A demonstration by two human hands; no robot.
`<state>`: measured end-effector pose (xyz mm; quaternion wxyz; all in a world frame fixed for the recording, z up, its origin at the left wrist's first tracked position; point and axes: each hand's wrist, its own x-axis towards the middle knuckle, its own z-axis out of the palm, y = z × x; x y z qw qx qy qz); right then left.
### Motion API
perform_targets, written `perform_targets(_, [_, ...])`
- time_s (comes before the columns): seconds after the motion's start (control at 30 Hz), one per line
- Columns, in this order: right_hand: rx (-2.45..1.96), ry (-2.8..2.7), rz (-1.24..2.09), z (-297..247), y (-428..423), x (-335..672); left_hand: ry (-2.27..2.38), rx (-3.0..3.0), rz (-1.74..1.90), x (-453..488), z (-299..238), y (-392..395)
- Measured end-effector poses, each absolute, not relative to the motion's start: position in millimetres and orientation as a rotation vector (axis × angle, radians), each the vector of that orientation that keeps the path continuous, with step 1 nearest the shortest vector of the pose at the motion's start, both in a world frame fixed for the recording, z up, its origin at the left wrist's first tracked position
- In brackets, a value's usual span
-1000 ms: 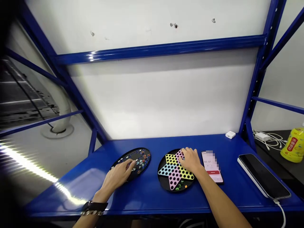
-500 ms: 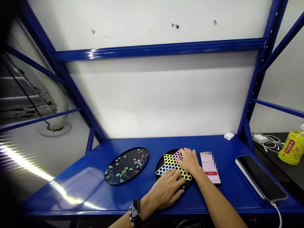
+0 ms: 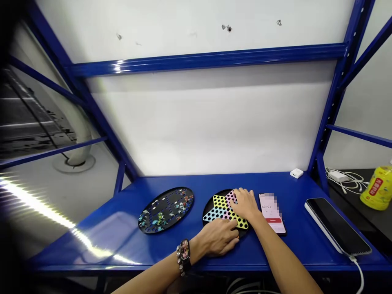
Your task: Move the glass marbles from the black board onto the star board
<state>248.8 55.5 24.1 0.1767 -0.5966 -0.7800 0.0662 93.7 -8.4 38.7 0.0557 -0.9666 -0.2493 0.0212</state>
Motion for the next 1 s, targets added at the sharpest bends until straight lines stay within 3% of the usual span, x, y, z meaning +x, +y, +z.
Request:
perform_targets(0.5, [-1.695, -2.213, 0.201, 26.1, 54.3, 247.6, -1.013, -3.103, -0.237, 85.6, 41.0, -9.0])
perform_targets(0.67, [-1.680, -2.211, 0.219, 24.7, 55.1, 247.9, -1.645, -2.728, -0.523, 31.3, 57.2, 15.4])
perform_targets(0.83, [-1.661, -2.201, 0.242, 23.7, 55.0, 248.2, -2.229, -2.218, -0.248, -54.2, 62.2, 39.7])
perform_targets(1.0, [-1.669, -2.193, 0.246, 23.0, 55.4, 247.8, -2.193, -2.247, -0.170, -78.2, 55.3, 30.1])
